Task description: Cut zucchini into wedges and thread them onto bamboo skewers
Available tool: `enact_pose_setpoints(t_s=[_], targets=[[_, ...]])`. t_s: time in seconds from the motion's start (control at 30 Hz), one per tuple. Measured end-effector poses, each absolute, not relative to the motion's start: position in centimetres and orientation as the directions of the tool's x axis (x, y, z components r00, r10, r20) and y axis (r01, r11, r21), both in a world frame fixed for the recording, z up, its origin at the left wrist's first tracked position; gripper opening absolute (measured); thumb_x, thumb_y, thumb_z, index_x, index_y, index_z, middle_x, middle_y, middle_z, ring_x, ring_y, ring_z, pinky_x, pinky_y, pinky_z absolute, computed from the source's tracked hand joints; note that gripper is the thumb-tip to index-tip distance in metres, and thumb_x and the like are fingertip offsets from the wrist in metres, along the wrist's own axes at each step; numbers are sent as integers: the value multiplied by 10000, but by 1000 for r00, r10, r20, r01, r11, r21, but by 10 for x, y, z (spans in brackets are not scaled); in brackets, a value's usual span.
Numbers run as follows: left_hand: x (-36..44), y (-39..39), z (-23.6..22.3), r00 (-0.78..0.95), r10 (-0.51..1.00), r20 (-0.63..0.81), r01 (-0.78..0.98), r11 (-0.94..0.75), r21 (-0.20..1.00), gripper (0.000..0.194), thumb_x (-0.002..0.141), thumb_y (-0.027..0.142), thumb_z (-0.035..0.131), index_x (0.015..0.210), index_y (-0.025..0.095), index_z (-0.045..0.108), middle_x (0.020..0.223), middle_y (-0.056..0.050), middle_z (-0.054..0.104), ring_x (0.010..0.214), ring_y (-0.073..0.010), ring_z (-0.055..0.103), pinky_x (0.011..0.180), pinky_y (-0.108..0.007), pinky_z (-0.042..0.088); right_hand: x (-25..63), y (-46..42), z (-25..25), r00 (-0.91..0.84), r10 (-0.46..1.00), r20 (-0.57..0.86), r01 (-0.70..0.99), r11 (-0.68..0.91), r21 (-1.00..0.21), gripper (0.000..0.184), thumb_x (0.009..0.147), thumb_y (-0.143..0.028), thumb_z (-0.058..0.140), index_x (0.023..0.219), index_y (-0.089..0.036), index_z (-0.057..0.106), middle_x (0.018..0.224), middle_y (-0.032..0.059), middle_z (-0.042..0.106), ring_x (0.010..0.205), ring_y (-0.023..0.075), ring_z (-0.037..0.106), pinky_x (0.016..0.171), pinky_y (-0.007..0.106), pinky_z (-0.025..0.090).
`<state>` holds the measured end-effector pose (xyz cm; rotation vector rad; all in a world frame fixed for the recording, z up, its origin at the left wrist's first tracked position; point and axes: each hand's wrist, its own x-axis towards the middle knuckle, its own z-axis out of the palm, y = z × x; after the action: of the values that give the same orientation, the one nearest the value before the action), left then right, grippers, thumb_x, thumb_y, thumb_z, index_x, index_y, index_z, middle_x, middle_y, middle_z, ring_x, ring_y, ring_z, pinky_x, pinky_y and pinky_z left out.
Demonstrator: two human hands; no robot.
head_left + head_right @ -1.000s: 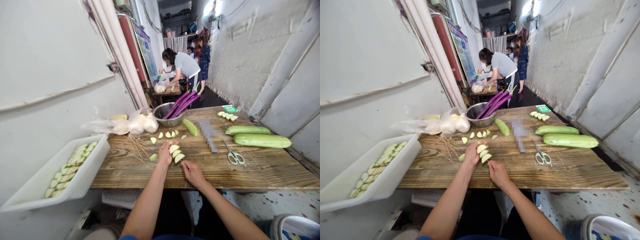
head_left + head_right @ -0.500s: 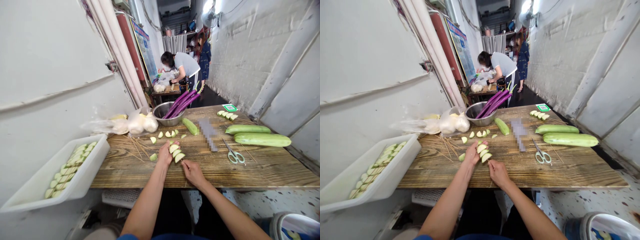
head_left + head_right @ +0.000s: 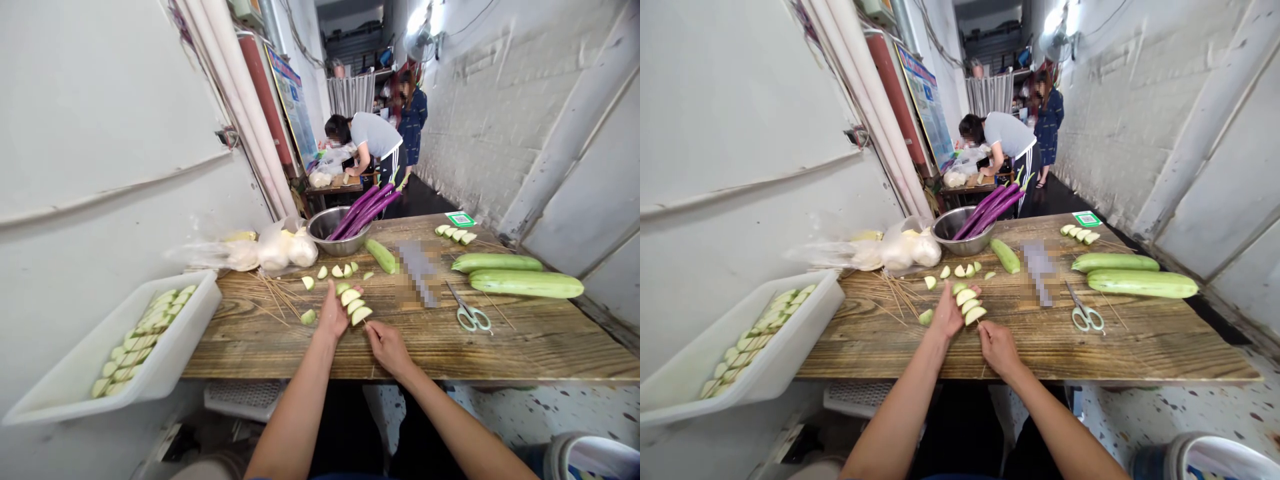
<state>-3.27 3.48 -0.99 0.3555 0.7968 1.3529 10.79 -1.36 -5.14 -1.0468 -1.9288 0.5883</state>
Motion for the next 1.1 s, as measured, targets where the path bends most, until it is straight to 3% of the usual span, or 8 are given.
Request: enact_pose_setpoints(t_s=[0.1,0.43,0.57,0.67,0.77,0.9,0.97,1.1], targets=[[-34,23,-14,34,973,-228,-742,177,646,477,810,546,433,934,119,602,914,-110,644,831,-188,615,775,-343,509,108,-14,-51,-270,843,466,438,538,-720,318,888,-252,356,633,-179,532,539,-18,489,505,108,470,528,202,324],[-14,-10,-17,-90,989,-114,-657,27,754,213,720,259,668,839,96,602,870,-110,658,812,-190,627,766,-355,514,108,-15,-45,-271,847,458,378,531,-758,298,869,-324,400,793,-169,643,677,32,640,584,140,571,598,225,419],[-30,-10,4,-138,983,-119,-672,-5,741,205,729,251,653,834,83,597,830,-115,663,763,-184,633,687,-324,537,114,-16,-43,-277,910,310,301,388,-871,337,833,-435,455,865,-154,638,613,19,600,532,140,543,535,230,425],[-69,-15,38,-144,987,-75,-622,-31,782,213,753,247,626,867,69,600,814,-121,661,719,-174,635,611,-274,540,118,-10,-45,-317,940,130,266,220,-938,445,841,-515,391,934,-138,607,488,-35,480,374,109,419,388,217,341],[-128,-27,79,-173,985,-23,-518,-71,852,246,785,272,591,906,59,606,811,-137,657,678,-161,630,506,-208,507,120,-7,-45,-344,935,88,259,184,-948,477,809,-556,413,936,-134,595,485,-43,457,358,101,397,375,217,324],[-227,-43,119,-395,911,-116,-310,-14,951,224,795,261,579,914,73,606,778,-130,642,617,-143,609,375,-161,401,119,-9,-43,-337,939,74,271,171,-947,475,771,-585,442,902,-158,603,490,-34,471,362,109,404,368,226,325],[-277,-47,129,-633,747,-204,-212,87,973,247,784,313,591,864,80,608,705,-99,622,541,-121,573,345,-160,354,119,-10,-43,-324,942,81,290,181,-940,476,751,-604,447,865,-172,614,476,-30,469,363,117,411,365,231,329],[-355,-63,137,-818,534,-213,-169,132,977,207,836,260,522,896,66,563,659,-45,568,482,-82,503,368,-170,356,119,-5,-50,-311,943,122,349,233,-908,465,715,-627,465,776,-197,634,453,-20,475,365,130,435,363,236,337]])
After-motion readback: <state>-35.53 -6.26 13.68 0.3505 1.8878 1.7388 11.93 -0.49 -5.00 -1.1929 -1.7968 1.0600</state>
